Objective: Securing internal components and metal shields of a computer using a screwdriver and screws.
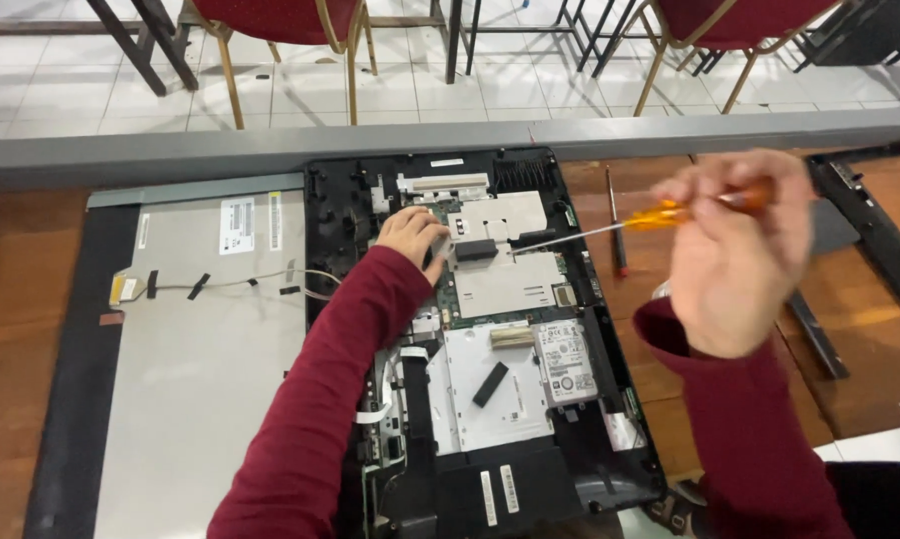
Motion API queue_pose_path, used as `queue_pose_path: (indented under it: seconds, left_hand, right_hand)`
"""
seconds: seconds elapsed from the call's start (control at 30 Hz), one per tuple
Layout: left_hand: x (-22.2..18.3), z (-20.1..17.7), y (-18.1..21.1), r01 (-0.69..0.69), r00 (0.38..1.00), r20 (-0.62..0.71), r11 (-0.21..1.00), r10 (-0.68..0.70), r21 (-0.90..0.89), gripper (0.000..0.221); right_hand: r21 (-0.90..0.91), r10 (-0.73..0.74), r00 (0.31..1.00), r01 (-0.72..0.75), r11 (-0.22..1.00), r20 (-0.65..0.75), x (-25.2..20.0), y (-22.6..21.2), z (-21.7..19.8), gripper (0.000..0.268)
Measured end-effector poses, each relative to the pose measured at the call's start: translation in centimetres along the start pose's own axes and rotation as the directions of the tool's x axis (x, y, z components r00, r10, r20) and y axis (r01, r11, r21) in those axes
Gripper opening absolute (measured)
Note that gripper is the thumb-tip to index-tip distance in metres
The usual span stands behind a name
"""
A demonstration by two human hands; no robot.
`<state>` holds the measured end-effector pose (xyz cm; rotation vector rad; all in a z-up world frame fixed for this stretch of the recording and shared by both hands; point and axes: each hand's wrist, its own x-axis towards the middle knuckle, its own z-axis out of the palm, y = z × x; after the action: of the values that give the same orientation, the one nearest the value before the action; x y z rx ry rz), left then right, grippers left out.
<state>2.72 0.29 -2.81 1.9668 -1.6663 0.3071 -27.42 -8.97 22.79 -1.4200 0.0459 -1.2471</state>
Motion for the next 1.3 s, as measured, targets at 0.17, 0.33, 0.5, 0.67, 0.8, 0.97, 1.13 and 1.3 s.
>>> queue_pose_path:
  seconds: [0.17, 0.33, 0.5, 0.67, 0.8, 0.97, 1.13, 1.3]
  left_hand:
    - [-0.3, 1.2, -1.0, -0.018, 0.991, -0.136, 1.0, 0.018, -0.003, 0.049]
    - [-0.6, 1.7, -1.4, 0.032, 0.995, -0.093, 0.995, -0.023, 0.098, 0.051]
    - [-0.5, 2.1, -1.7, 0.031, 0.996, -0.088, 0.996, -0.023, 0.083, 0.047]
    - [-0.4, 3.1, -2.2, 0.028, 0.997, -0.075, 0.998, -0.024, 0.052, 0.04]
    - [-0.7, 4.5, -2.9, -0.013, 0.989, -0.144, 0.999, 0.017, 0.031, 0.042]
    - [-0.6, 4.7, -3.1, -0.028, 0.984, -0.177, 1.0, 0.03, 0.013, 0.038]
    - [-0.6, 4.3, -2.8, -0.025, 0.981, -0.193, 1.0, 0.023, -0.005, 0.035]
    - [-0.5, 4.4, -2.7, -0.027, 0.974, -0.224, 1.0, 0.026, -0.001, 0.034]
  right_hand:
    - [0.0, 0.018, 0.972, -0.018, 1.0, 0.233, 1.3, 4.4, 4.5, 0.015]
    - [-0.232, -0.082, 0.964, 0.142, 0.962, 0.253, 1.9, 10.0, 6.8, 0.014]
    - [-0.263, -0.078, 0.953, 0.159, 0.952, 0.292, 2.5, 11.2, 8.0, 0.011]
    - [-0.259, -0.044, 0.953, 0.125, 0.958, 0.298, 2.4, 11.9, 7.9, 0.009]
    - [-0.238, -0.048, 0.95, 0.126, 0.963, 0.31, 2.3, 12.2, 7.8, 0.008]
    - [-0.228, -0.035, 0.954, 0.107, 0.968, 0.299, 2.4, 12.2, 8.0, 0.009]
    - [-0.197, -0.049, 0.951, 0.114, 0.974, 0.304, 2.6, 12.1, 8.2, 0.009]
    - [-0.179, -0.058, 0.951, 0.118, 0.977, 0.305, 2.7, 12.3, 8.2, 0.008]
